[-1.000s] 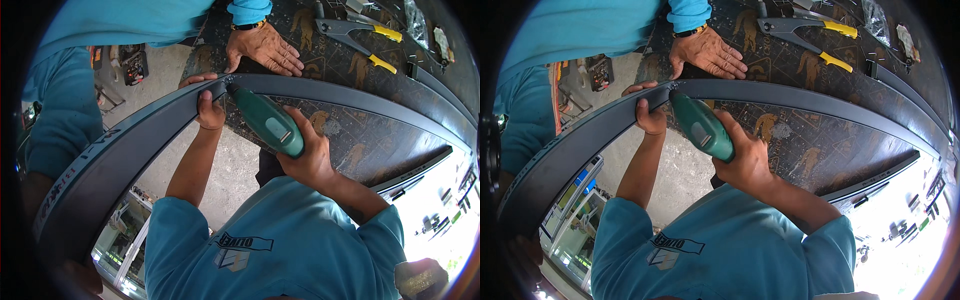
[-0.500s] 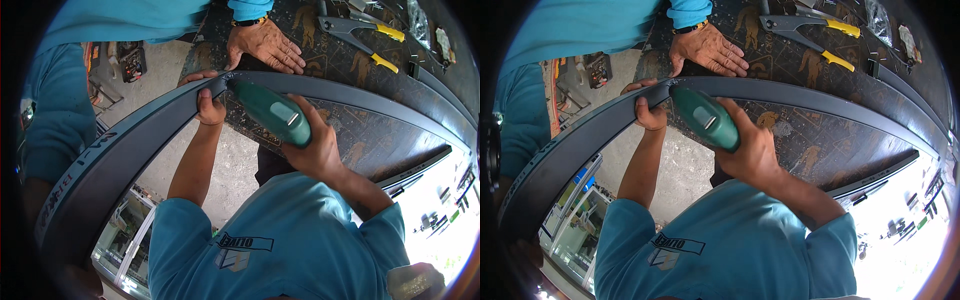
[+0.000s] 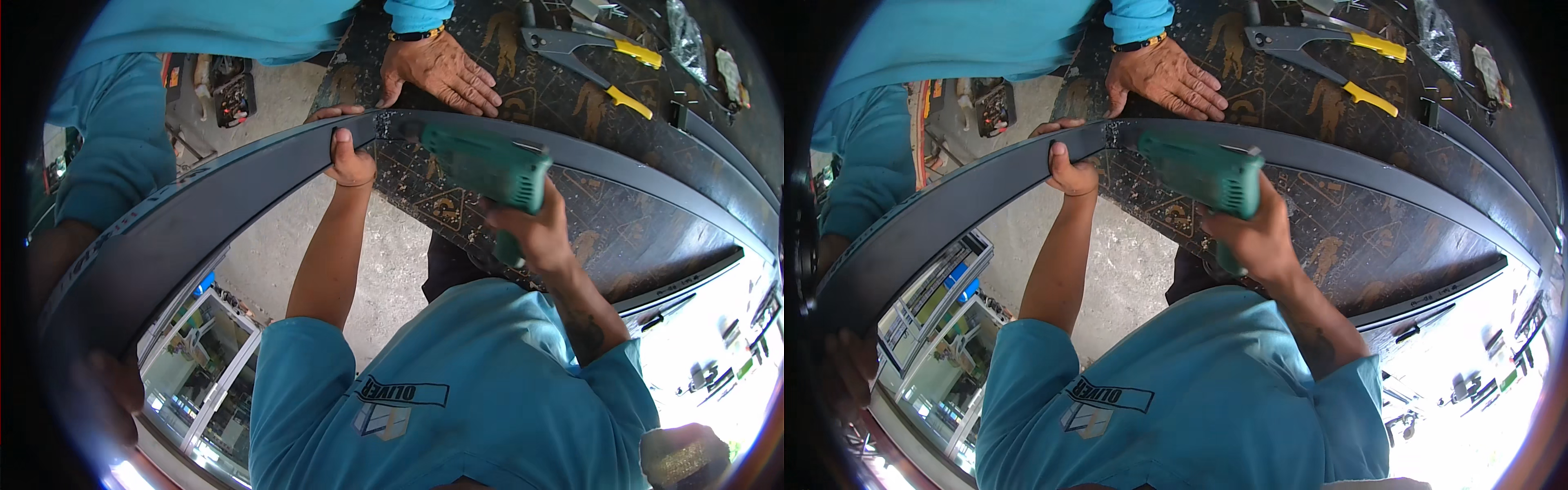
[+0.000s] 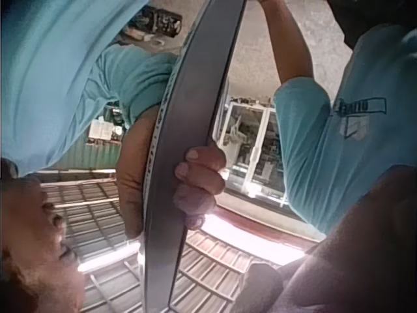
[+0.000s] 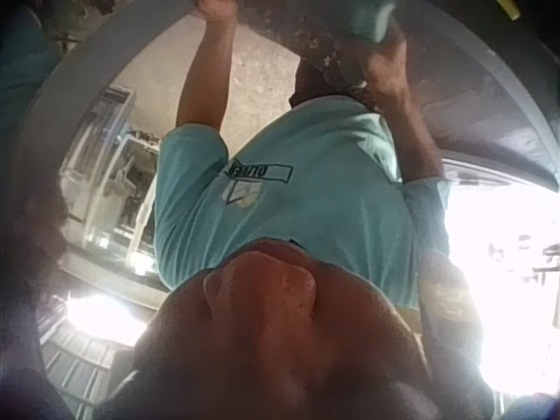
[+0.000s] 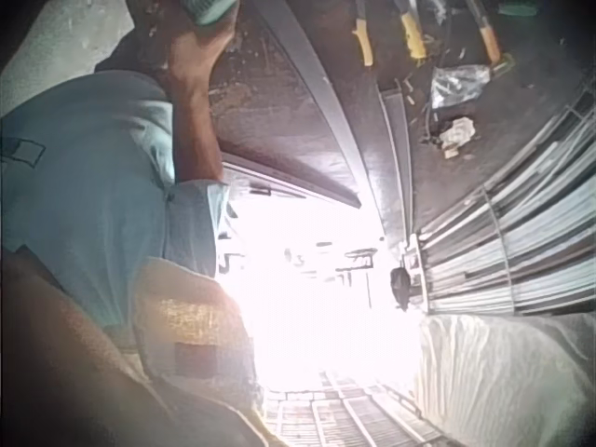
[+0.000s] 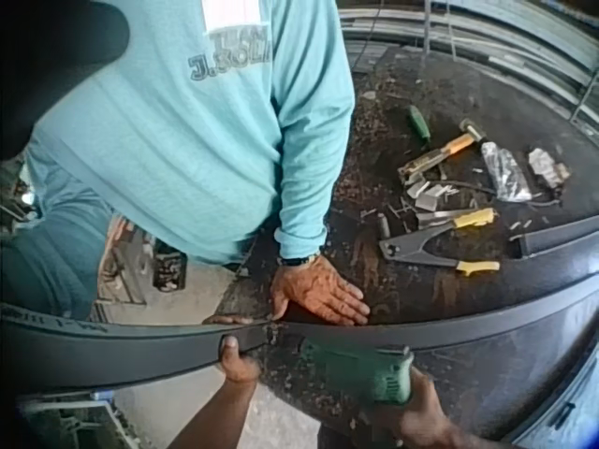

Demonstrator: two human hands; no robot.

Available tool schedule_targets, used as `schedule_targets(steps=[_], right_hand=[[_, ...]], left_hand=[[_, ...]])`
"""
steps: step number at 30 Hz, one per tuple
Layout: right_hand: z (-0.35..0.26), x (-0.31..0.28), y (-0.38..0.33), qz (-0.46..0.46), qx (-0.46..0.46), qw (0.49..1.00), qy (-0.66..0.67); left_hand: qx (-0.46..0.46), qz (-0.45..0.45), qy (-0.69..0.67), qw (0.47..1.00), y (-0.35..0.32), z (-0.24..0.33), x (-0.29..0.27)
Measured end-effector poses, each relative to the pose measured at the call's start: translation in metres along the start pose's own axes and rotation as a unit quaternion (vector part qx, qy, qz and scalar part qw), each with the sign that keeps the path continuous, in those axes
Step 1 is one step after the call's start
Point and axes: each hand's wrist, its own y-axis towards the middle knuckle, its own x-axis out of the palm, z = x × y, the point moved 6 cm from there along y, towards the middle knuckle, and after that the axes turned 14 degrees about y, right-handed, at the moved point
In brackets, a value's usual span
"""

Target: Assembling metal frames by drilling holes and using a rivet gun to secure joints.

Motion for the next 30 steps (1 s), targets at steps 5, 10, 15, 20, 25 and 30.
schedule_targets(steps=[5,10,15,20,25,30], right_hand=[[0.010,-0.093,-0.047,-0.015,0.123,0.971,0.204],[0.045,-0.181,-0.080,-0.002,0.127,0.966,0.225],[0.054,-0.216,-0.092,-0.019,0.130,0.975,0.178],[-0.032,-0.237,-0.106,0.222,-0.133,0.849,-0.461],[-0.108,-0.190,-0.018,0.183,-0.415,0.786,-0.421],[-0.101,-0.152,0.096,0.168,-0.410,0.691,-0.571]], left_hand=[[-0.054,-0.002,0.016,0.998,-0.002,-0.002,0.001],[-0.044,-0.040,0.039,0.997,0.002,0.001,-0.001],[-0.150,-0.023,0.097,0.984,-0.016,-0.004,-0.016],[-0.079,0.003,0.253,0.964,-0.077,0.038,-0.047],[-0.167,0.018,0.186,0.968,-0.159,0.082,-0.028],[-0.270,-0.154,0.104,0.945,-0.177,0.119,0.017]])
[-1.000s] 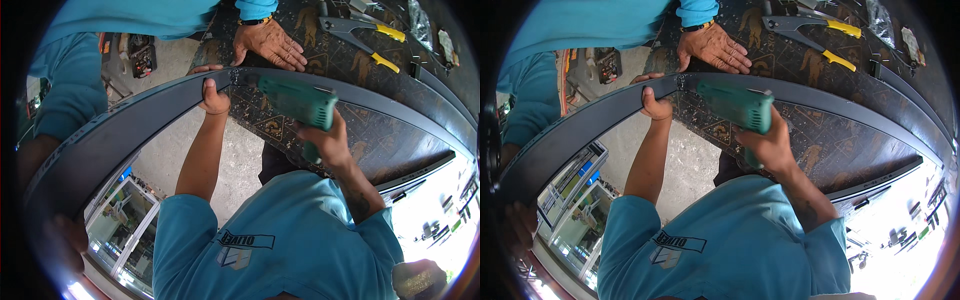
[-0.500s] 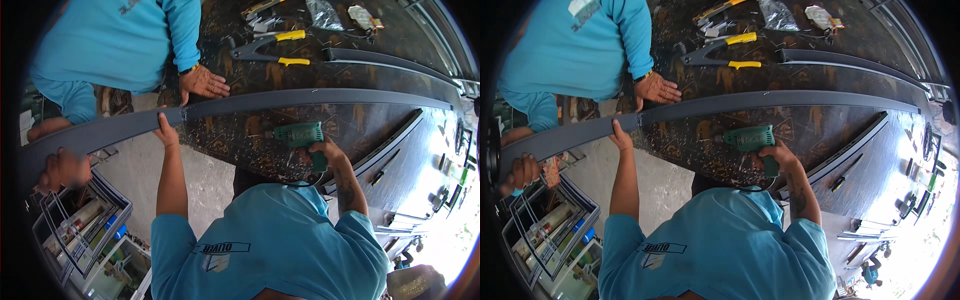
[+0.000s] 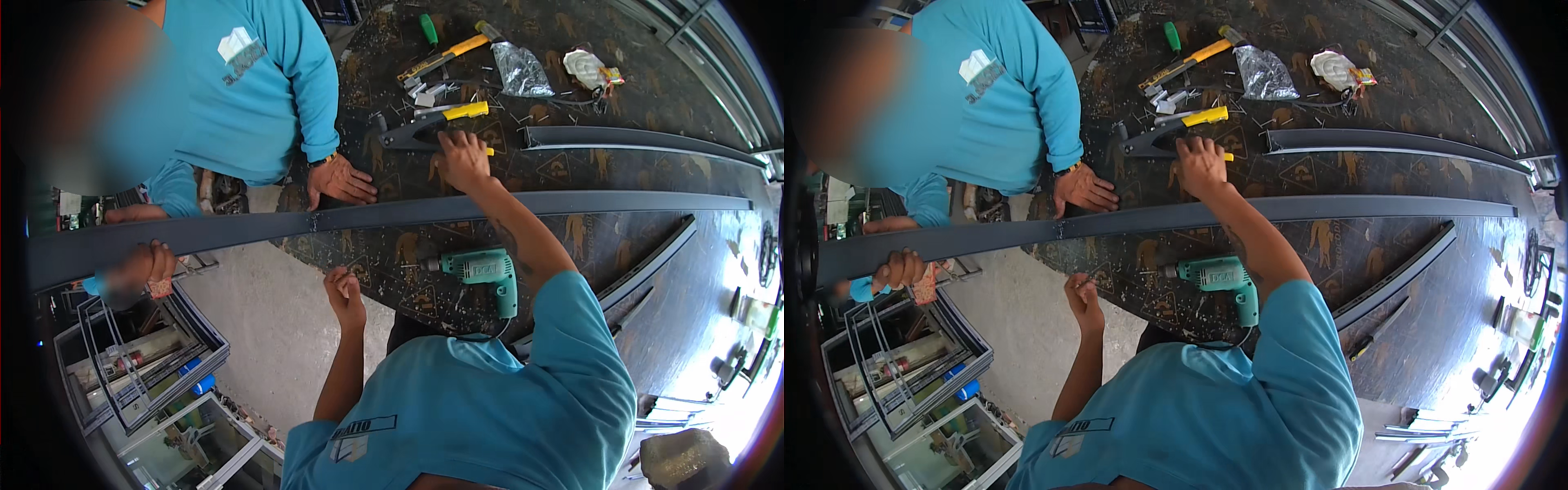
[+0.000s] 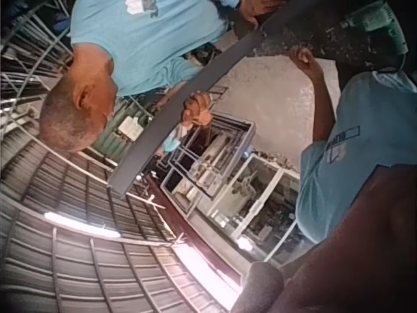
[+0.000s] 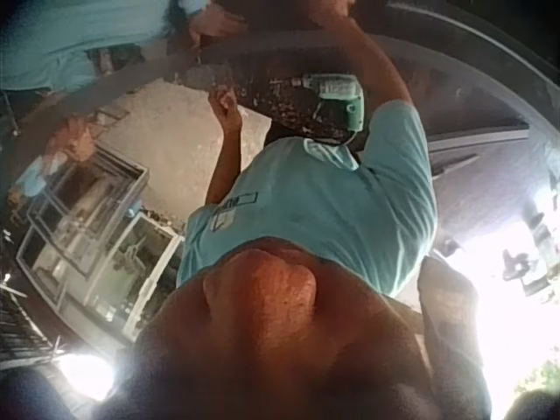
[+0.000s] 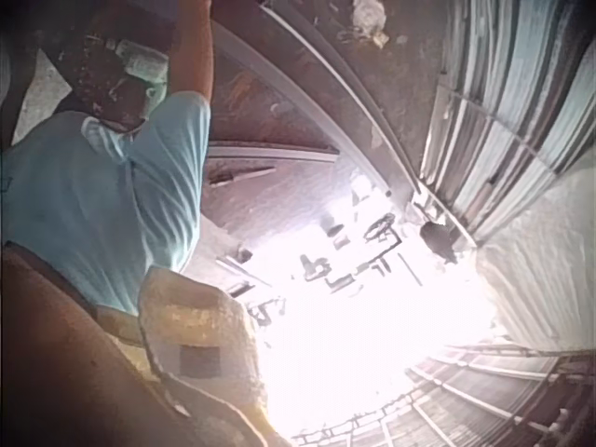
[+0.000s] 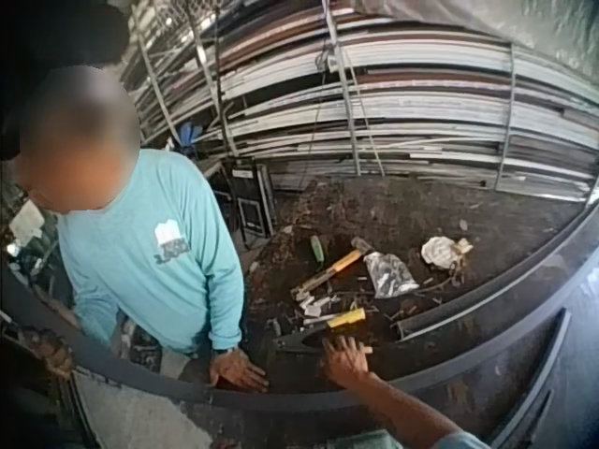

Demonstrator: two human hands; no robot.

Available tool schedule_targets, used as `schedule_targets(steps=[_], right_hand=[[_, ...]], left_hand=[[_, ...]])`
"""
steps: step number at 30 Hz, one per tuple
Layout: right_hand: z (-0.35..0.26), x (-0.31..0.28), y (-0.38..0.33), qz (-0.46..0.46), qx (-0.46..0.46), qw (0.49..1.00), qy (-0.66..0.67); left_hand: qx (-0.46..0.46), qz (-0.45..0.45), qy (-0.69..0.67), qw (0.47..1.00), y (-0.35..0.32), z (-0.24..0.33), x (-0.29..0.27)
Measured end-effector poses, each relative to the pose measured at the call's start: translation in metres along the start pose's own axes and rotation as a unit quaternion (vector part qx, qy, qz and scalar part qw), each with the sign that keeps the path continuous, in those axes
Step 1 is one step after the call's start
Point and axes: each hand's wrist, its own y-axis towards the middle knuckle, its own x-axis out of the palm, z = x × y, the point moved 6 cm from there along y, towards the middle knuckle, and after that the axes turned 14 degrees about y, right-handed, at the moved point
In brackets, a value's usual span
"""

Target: Assembling metal frames by drilling holes and using a rivet gun to secure joints.

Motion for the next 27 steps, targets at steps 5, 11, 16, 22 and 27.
schedule_targets(steps=[5,11,16,22,27], right_hand=[[-0.013,0.014,0.016,-0.185,0.028,0.982,0.033],[-0.083,-0.078,-0.034,-0.223,0.015,0.825,0.519],[-0.091,-0.088,-0.043,-0.348,-0.025,0.715,0.606],[0.120,-0.043,0.078,0.018,0.236,0.971,-0.019],[0.159,-0.019,0.091,-0.071,0.270,0.957,-0.072]], left_hand=[[-0.058,-0.058,-0.010,0.997,0.022,0.023,0.014],[0.084,-0.075,-0.024,0.993,0.070,0.093,0.037],[0.143,-0.152,-0.103,0.973,0.075,0.165,0.035],[0.129,-0.261,0.189,0.938,0.031,0.183,0.020],[0.013,-0.254,0.279,0.926,0.008,0.148,-0.009]])
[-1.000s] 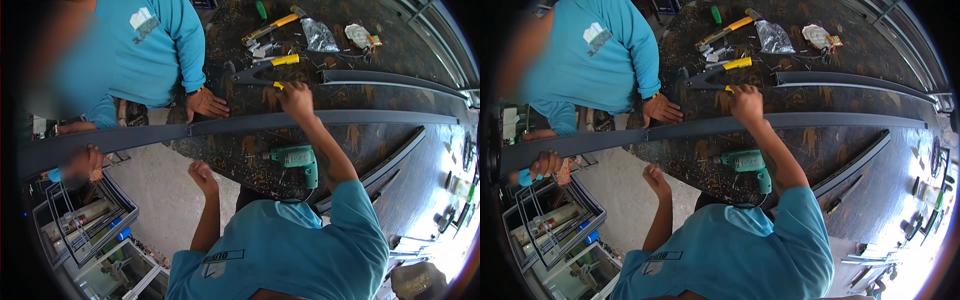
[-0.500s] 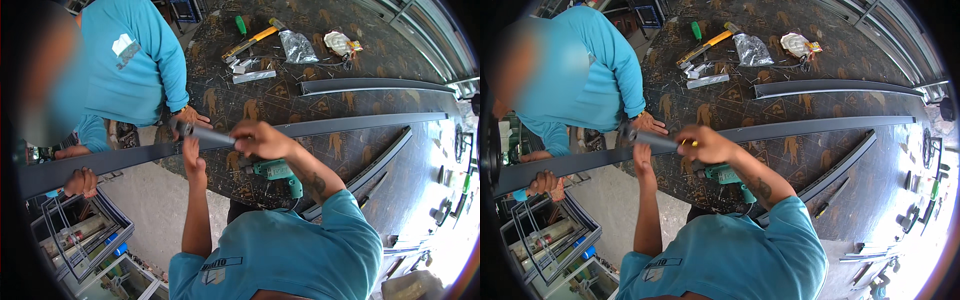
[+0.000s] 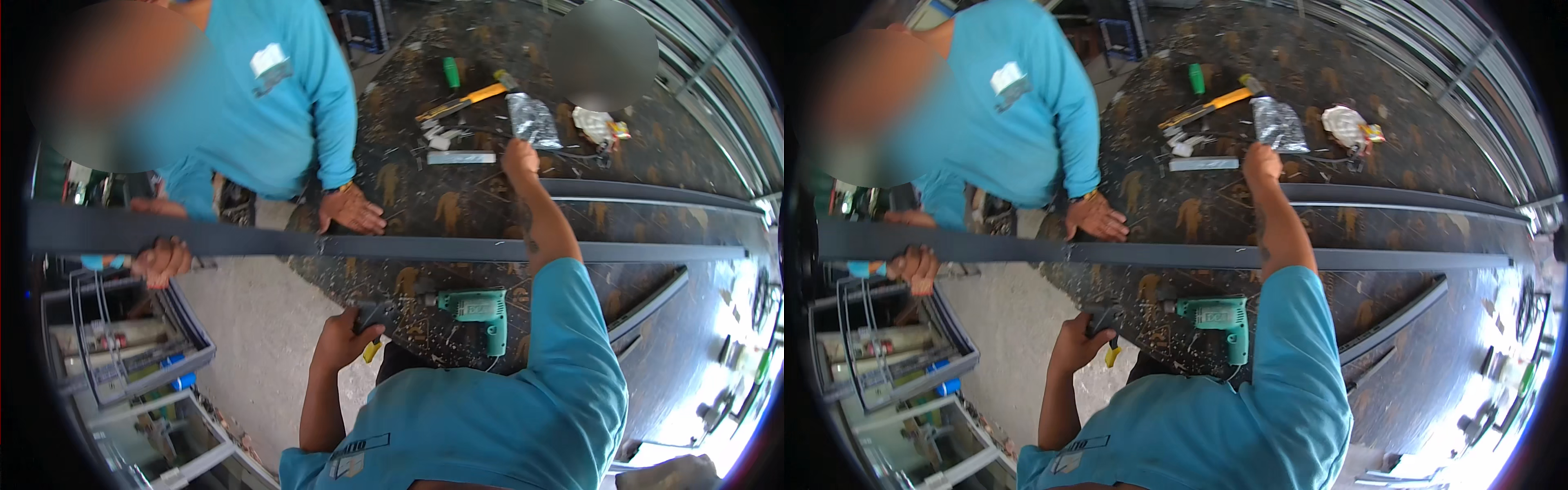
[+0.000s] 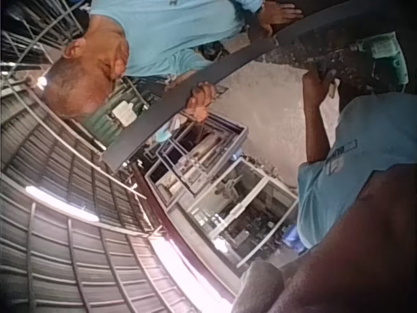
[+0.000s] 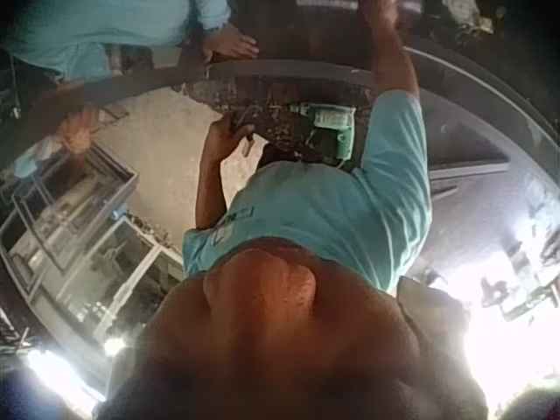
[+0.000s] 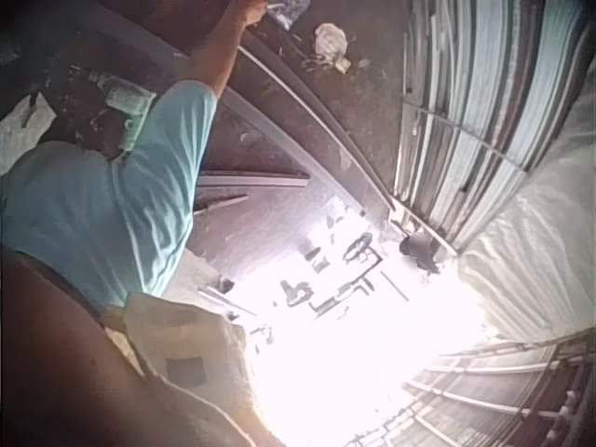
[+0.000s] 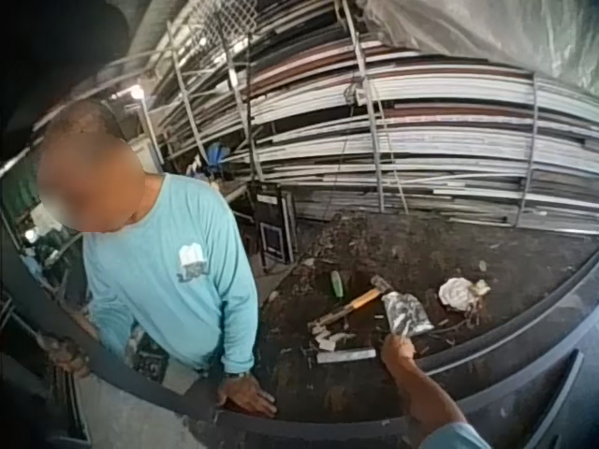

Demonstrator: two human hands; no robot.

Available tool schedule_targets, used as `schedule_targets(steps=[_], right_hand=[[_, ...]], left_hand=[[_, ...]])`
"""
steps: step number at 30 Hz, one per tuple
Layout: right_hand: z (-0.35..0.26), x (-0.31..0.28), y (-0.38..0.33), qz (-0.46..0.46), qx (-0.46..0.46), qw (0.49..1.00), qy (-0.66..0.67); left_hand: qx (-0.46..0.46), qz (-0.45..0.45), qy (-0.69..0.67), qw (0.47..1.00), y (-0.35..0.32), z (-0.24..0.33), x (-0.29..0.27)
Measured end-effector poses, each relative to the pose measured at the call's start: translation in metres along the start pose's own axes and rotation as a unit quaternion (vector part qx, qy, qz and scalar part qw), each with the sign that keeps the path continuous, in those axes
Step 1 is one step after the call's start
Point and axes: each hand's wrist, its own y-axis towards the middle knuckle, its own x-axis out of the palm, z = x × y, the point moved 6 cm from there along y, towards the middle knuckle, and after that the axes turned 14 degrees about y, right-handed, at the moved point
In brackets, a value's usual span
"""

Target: Assembling metal frames by drilling holes and using a rivet gun to secure joints.

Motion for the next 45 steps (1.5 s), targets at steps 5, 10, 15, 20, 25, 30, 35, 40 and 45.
schedule_targets(steps=[5,10,15,20,25,30,35,40,45], right_hand=[[-0.095,-0.048,-0.091,0.064,-0.167,0.955,0.235],[-0.182,-0.034,-0.288,-0.226,-0.196,0.747,0.594],[-0.215,-0.042,-0.381,-0.177,-0.267,0.779,0.539],[-0.240,-0.041,-0.412,-0.117,-0.393,0.809,0.420],[-0.281,-0.023,-0.435,-0.156,-0.432,0.797,0.394],[-0.309,0.011,-0.456,-0.248,-0.356,0.804,0.406],[-0.300,0.043,-0.453,-0.287,-0.268,0.830,0.397],[-0.265,0.066,-0.467,-0.288,-0.181,0.792,0.507],[-0.228,0.171,-0.544,-0.371,-0.026,0.638,0.675]], left_hand=[[-0.039,-0.018,0.063,0.997,-0.012,-0.029,0.007],[0.048,-0.097,0.071,0.992,-0.014,-0.032,0.018],[0.108,-0.085,0.082,0.987,-0.027,-0.045,0.018],[0.155,-0.087,0.107,0.978,-0.041,-0.076,0.021],[0.173,-0.090,0.063,0.979,-0.058,-0.119,0.002],[0.205,-0.080,0.051,0.974,-0.070,-0.157,-0.019],[0.216,-0.110,0.066,0.968,-0.065,-0.188,-0.021],[0.205,-0.051,0.068,0.975,-0.041,-0.196,-0.024],[0.176,0.024,0.018,0.984,-0.009,-0.159,-0.027]])
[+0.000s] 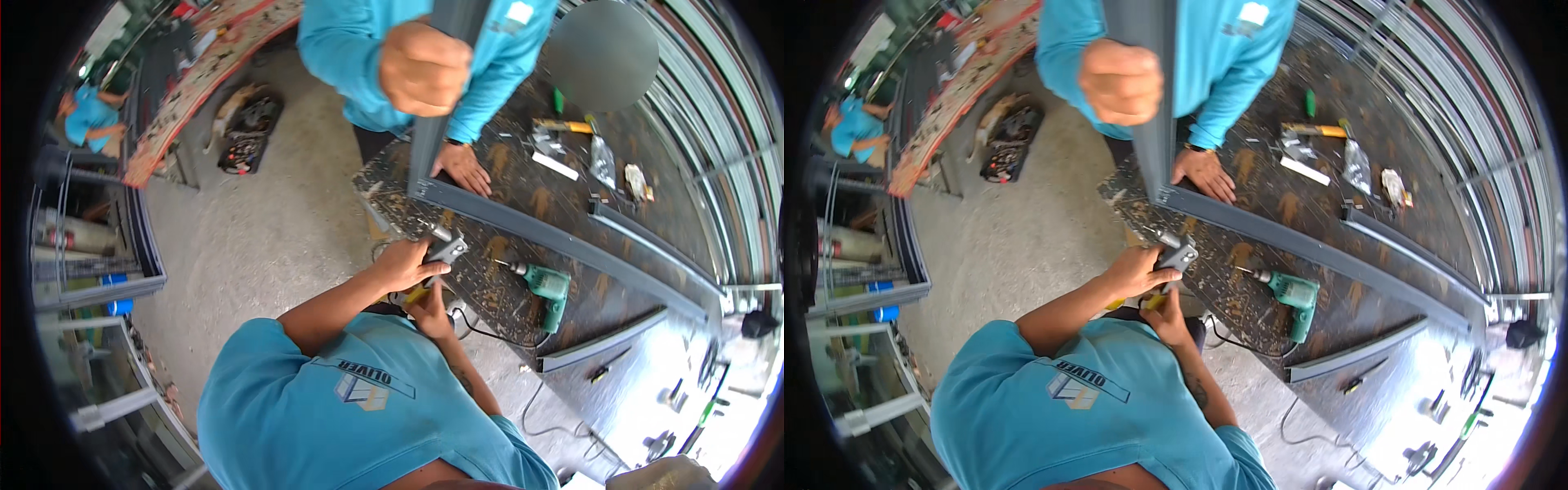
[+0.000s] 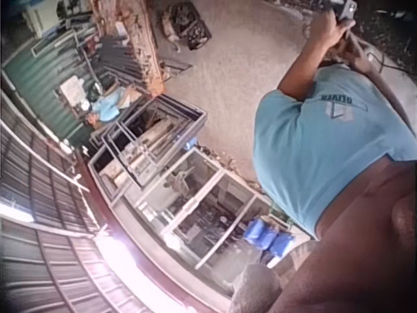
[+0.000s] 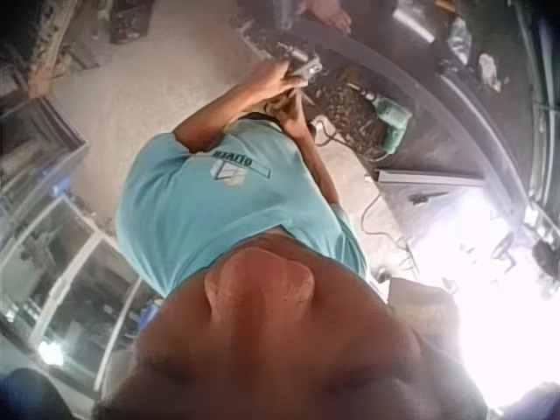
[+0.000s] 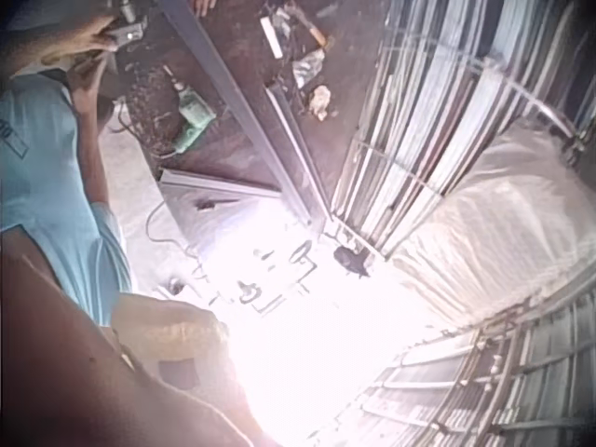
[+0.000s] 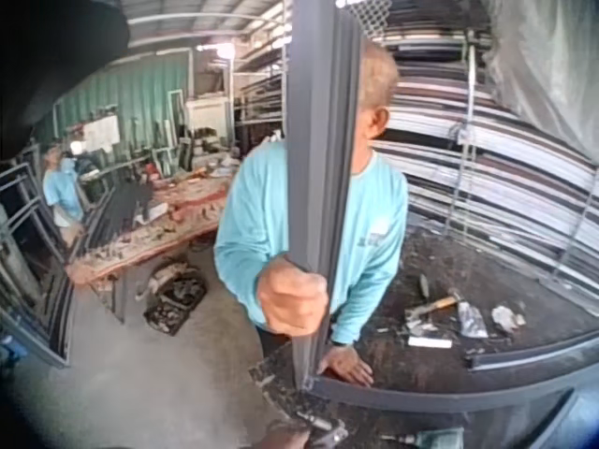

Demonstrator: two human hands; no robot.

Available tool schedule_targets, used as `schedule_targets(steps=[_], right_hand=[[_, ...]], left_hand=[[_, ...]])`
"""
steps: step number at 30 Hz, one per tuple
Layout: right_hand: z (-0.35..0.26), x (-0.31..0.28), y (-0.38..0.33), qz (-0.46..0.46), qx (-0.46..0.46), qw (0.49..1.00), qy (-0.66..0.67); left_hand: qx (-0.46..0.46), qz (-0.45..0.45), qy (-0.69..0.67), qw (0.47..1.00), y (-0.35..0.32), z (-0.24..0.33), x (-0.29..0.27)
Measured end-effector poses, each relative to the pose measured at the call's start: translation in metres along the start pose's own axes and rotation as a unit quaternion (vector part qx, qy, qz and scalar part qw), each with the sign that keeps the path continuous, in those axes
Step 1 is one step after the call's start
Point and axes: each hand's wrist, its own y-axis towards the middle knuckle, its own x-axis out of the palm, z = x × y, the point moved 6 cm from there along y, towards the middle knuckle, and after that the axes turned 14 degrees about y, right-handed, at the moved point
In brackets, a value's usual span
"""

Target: Assembling metal frames by drilling holes and using a rivet gun to secure joints.

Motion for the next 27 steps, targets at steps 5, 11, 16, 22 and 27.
schedule_targets(steps=[5,11,16,22,27], right_hand=[[0.019,-0.043,-0.008,0.128,-0.020,0.987,-0.094],[-0.035,-0.009,0.006,0.159,-0.102,0.982,-0.017],[-0.037,-0.019,0.043,0.231,-0.077,0.969,-0.045],[-0.030,-0.016,0.054,0.239,-0.067,0.969,-0.012],[-0.031,-0.015,0.055,0.238,-0.065,0.969,0.000]], left_hand=[[0.050,-0.202,0.110,0.972,0.039,-0.002,0.027],[-0.152,-0.078,-0.427,0.888,0.066,-0.032,0.076],[-0.271,-0.035,-0.417,0.867,0.085,-0.069,0.082],[-0.259,-0.043,-0.403,0.877,0.092,-0.083,0.087],[-0.270,-0.051,-0.404,0.872,0.094,-0.088,0.090]])
